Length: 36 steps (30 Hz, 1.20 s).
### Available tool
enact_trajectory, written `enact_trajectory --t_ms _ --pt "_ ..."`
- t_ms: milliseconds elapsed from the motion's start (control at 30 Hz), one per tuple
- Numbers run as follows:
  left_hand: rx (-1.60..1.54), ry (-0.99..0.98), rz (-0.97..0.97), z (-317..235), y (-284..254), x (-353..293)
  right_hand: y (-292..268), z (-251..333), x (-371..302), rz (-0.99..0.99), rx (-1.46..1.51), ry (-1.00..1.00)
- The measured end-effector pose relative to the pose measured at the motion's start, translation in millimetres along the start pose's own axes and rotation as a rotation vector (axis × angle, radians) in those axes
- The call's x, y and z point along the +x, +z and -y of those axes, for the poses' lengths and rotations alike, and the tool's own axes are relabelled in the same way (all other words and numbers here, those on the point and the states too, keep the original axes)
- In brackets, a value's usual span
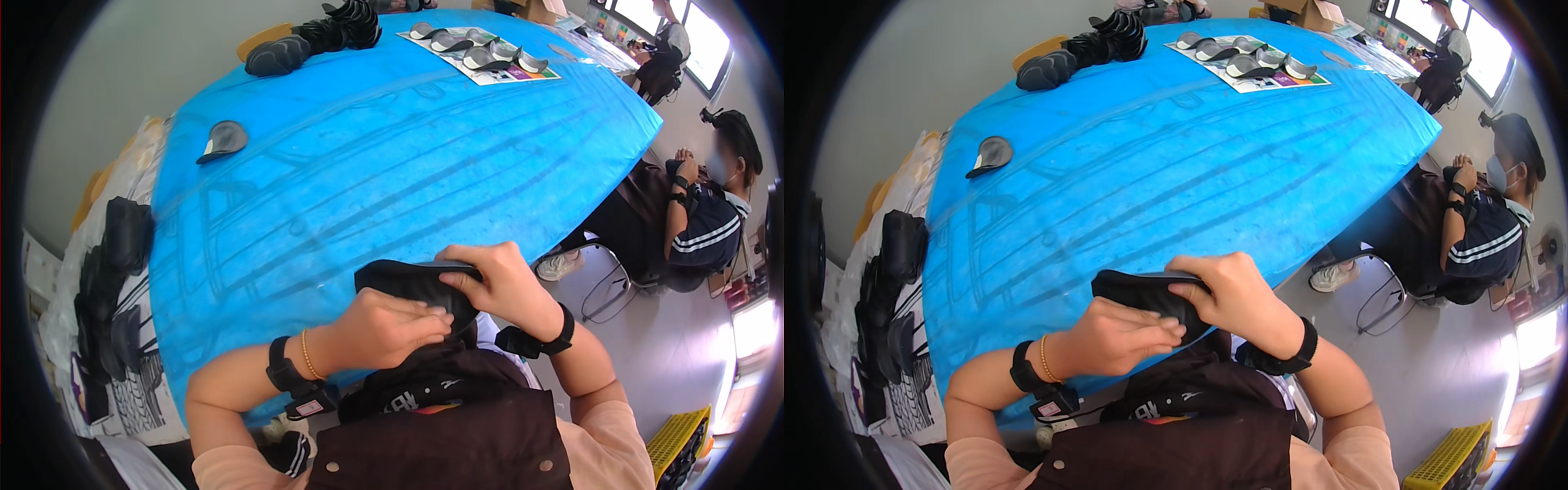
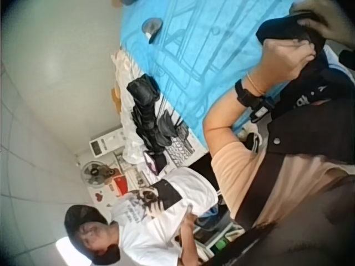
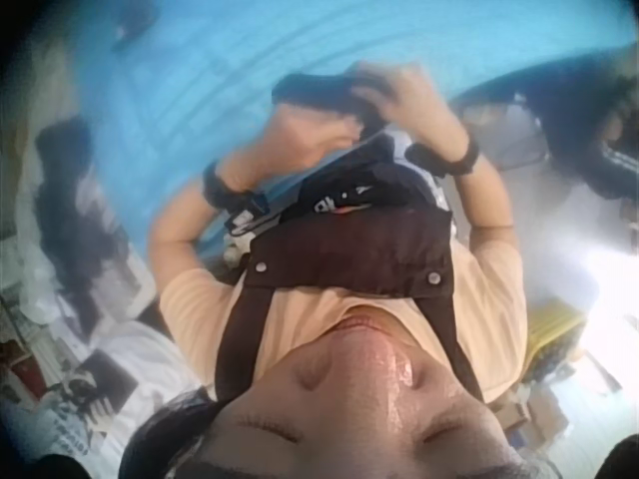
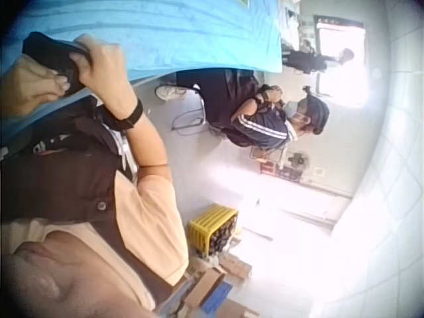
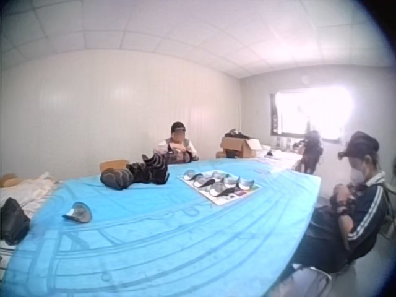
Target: Inspecting and assembling black leather shoe components at a factory workstation.
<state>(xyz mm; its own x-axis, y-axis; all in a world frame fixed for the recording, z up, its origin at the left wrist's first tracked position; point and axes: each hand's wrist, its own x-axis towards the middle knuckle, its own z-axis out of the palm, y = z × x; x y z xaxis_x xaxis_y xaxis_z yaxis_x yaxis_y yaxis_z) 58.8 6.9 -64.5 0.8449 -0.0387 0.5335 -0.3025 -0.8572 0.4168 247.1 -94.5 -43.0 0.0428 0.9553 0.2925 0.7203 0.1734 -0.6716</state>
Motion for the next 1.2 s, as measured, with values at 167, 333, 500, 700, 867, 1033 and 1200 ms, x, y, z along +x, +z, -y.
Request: enact_trajectory --t_ms 167,333,500,700,867,1033,1200 --pt "0.402 0.062 -0.112 14 -9 6 13 -6 17 -0.349 -0.147 -0.091" --pt "0.268 0.025 -0.005 26 -2 -5 4 -8 20 -0.240 -0.318 -0.024" --pt "0.301 0.018 -0.026 24 -2 -5 -3 6 27 0.029 -0.415 0.253" --pt "0.325 -0.011 -0.002 17 -5 -2 -11 -2 32 0.072 -0.328 0.193" --pt "0.324 -0.002 -0.031 17 -4 -3 -17 0 32 0.136 -0.373 0.165" --pt "0.423 0.063 -0.005 13 -5 -5 -20 3 31 0.190 -0.484 0.118" --pt "0.318 0.076 0.059 10 -19 -3 -24 -4 29 0.197 -0.496 0.045"
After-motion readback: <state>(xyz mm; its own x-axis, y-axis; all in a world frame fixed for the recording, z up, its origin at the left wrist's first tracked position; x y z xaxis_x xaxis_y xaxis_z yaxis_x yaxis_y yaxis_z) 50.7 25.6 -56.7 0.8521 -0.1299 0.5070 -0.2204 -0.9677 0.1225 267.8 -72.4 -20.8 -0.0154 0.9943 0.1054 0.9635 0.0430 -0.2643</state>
